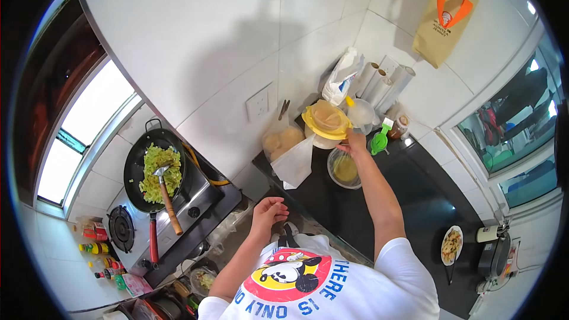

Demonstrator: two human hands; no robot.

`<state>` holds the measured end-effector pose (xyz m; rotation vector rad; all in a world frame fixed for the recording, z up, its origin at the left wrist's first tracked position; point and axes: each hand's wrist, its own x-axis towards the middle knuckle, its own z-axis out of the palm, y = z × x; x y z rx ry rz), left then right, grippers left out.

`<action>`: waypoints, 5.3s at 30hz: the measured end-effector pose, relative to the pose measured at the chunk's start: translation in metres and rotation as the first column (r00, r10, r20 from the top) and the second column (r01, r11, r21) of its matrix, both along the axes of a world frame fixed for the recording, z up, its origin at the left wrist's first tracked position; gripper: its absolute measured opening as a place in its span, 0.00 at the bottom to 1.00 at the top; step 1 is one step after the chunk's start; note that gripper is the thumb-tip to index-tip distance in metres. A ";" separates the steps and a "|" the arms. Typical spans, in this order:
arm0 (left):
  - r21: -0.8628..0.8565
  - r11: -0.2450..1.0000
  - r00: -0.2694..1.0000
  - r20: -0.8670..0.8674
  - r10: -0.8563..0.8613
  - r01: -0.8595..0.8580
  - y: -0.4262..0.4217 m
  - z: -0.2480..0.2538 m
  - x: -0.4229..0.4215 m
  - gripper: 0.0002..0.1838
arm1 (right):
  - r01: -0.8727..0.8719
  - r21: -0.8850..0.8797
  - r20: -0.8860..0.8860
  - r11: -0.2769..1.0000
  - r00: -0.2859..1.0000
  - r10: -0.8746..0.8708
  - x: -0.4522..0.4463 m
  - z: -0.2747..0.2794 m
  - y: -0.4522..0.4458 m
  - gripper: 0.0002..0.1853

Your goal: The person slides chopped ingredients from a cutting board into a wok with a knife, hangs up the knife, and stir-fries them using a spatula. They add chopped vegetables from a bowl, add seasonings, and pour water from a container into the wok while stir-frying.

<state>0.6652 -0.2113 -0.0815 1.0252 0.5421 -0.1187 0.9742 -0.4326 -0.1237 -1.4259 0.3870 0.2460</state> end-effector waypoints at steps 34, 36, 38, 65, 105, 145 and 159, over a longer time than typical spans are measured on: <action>0.008 0.982 0.968 -0.166 0.189 -0.190 0.088 -0.061 -0.106 0.12 | -0.091 -0.380 0.886 0.921 0.248 0.390 -0.220 0.116 0.154 0.14; 0.019 0.988 0.972 -0.177 0.155 -0.154 0.115 -0.063 -0.137 0.12 | -0.284 -0.450 0.845 0.847 0.172 0.507 -0.267 0.122 0.229 0.15; 0.028 0.985 0.963 -0.205 0.173 -0.171 0.144 -0.072 -0.174 0.12 | -0.404 -0.527 0.748 0.748 0.197 0.634 -0.296 0.118 0.310 0.13; -0.048 0.825 0.818 -0.170 0.549 -0.564 0.304 -0.046 -0.329 0.17 | 0.154 -0.980 -0.197 -0.126 -0.659 0.725 -0.351 0.063 0.444 0.16; 0.022 0.722 0.707 -0.181 0.684 -0.692 0.294 -0.041 -0.319 0.15 | -0.798 -0.281 0.187 0.533 0.499 0.846 -0.278 0.158 0.495 0.23; 0.030 0.711 0.699 -0.156 0.698 -0.703 0.292 -0.044 -0.319 0.15 | -0.796 -0.571 0.542 0.202 -0.180 0.821 -0.333 0.158 0.514 0.01; 0.136 0.695 0.686 -0.114 0.719 -0.706 0.283 -0.044 -0.322 0.18 | -0.817 -0.501 0.121 0.284 0.259 0.958 -0.245 0.183 0.493 0.12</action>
